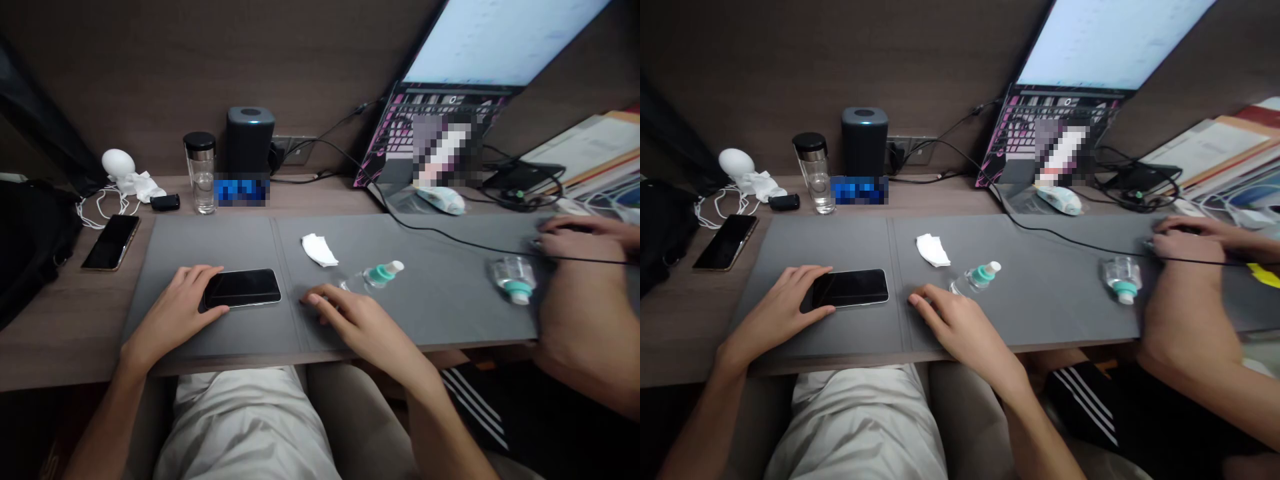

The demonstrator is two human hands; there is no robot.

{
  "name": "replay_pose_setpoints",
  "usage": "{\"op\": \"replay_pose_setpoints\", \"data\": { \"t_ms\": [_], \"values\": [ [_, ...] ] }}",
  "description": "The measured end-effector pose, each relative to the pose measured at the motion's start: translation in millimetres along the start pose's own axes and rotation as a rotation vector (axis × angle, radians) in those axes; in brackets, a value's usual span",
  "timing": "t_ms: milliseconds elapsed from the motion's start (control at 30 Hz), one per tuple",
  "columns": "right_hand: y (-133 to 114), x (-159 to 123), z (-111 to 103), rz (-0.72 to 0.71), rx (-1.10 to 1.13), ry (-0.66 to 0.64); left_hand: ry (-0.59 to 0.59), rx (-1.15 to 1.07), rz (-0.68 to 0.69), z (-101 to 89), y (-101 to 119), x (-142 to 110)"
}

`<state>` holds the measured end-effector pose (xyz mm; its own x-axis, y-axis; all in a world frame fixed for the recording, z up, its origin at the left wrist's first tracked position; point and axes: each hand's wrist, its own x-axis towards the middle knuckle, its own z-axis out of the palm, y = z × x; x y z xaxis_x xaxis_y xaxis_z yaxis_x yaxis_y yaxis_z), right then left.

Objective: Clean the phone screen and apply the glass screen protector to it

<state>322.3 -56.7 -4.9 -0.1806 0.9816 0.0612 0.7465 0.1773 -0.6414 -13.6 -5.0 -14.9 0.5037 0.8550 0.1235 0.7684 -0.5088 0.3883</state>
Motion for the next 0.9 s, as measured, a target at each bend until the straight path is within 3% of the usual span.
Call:
{"op": "replay_pose_setpoints", "data": {
  "t_ms": [67, 167, 367, 500, 600, 733, 767, 900],
  "values": [
    [-1, -4, -4, 0.004, -0.051, 0.002, 0.024, 0.017, -0.001, -1.2, 1, 1],
    [-1, -9, 0, 0.015, -0.081, 0.104, 0.049, 0.042, 0.001, -2.5, 4, 2],
    [5, -22, 30, -0.137, -0.186, 0.053, 0.087, 0.036, -0.020, 3.1, 7, 4],
    [5, -14, 42, -0.108, -0.138, 0.156, 0.061, -0.034, -0.079, 3.1, -3, 2],
    [2, 9, 43, -0.008, -0.088, 0.126, -0.003, -0.231, -0.217, -3.3, -10, -1],
    [-1, 39, 42, 0.053, 0.176, 0.022, 0.142, -0.716, -0.313, -13.0, -5, -2],
    [-1, 43, 43, 0.064, 0.201, 0.025, 0.178, -0.814, -0.356, -15.4, -2, -2],
    [2, 44, 50, 0.084, 0.253, 0.051, 0.122, -1.036, -0.448, -24.0, 6, 0]
  ]
}}
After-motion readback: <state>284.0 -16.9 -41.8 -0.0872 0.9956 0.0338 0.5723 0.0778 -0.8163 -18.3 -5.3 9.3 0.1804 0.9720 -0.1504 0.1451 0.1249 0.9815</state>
